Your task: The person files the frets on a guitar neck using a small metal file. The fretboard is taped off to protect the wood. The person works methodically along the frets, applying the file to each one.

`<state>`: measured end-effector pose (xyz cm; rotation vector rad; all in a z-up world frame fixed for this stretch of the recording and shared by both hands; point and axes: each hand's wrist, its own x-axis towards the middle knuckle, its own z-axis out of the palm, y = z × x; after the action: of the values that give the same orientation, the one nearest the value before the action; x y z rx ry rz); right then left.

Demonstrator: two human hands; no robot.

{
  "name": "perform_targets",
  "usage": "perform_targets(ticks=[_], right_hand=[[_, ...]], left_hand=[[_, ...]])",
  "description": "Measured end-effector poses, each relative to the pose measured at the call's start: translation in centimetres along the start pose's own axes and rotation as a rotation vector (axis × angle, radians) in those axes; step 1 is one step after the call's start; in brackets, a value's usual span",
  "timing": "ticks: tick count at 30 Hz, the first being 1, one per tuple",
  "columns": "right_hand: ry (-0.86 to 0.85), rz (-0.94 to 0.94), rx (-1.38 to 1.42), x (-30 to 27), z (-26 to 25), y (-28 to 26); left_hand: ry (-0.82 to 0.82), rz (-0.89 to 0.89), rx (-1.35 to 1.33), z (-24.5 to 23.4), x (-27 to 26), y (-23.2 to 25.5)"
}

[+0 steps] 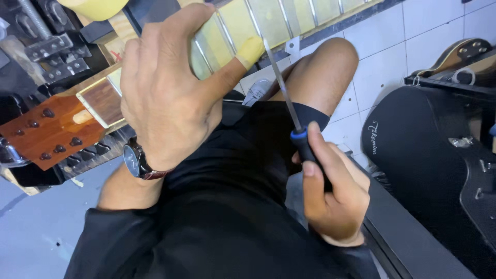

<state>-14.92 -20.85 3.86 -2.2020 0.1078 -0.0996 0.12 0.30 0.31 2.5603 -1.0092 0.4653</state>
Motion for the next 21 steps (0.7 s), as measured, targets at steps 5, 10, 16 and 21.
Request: perform_targets(ticks=[5,10,16,21], right_hand=[[-0.034,-0.116,0.012,5.6,1.8,0.4],[0.061,0.065,0.13,3.6,1.8,-0.2],[0.085,0.227,0.317,1.3,2.1,1.2],[0.094,0.181,0.158,0.1,2.3,2.3]], left_hand=[[-0.017,-0.048,-0.034,-0.2,0.3,0.5],[0.069,-0.017,-0.027,0.3,-0.1,0.2],[0.063,0.016,-0.021,0.0,0.1,0.3],[-0.113,-0.143,0.028,0.5,0.2,1.0]])
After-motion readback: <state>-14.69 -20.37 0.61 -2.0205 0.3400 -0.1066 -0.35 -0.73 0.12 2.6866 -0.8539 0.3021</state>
